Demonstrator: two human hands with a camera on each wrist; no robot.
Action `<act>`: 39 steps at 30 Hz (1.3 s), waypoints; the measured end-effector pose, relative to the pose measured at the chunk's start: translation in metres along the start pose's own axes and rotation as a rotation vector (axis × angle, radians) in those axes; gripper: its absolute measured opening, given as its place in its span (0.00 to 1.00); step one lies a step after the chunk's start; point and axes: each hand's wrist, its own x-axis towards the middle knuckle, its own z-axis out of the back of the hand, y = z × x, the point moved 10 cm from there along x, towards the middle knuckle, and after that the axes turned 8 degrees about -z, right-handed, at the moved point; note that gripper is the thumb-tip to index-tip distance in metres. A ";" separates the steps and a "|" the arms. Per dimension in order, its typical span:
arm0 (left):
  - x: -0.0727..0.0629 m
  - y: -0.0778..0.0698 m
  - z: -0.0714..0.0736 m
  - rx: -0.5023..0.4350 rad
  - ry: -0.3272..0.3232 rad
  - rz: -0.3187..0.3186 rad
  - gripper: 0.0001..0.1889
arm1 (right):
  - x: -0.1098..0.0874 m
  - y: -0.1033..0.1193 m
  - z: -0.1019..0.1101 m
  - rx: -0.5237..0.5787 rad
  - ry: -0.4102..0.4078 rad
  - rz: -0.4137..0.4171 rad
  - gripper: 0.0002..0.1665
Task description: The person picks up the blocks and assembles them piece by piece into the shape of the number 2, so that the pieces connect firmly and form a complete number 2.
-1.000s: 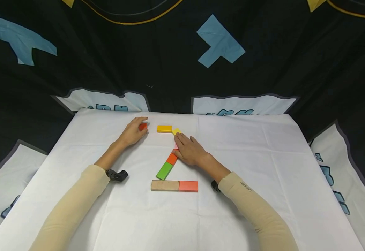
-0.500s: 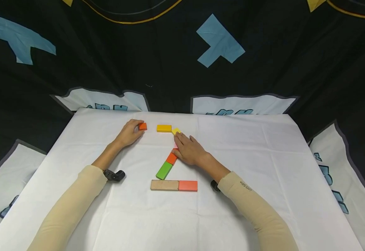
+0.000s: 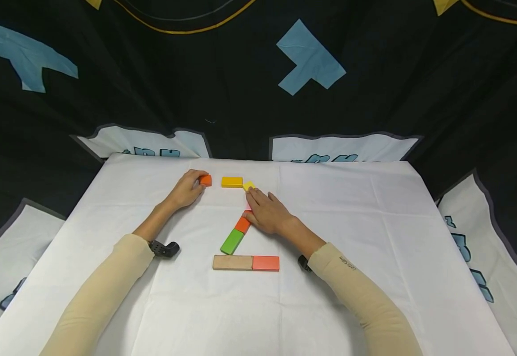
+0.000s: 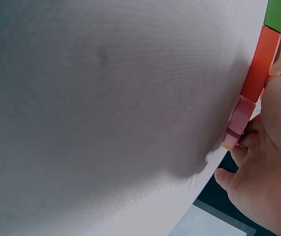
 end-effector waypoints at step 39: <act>0.009 -0.031 -0.019 0.055 0.059 -0.067 0.22 | 0.000 -0.001 0.003 0.038 -0.031 0.022 0.43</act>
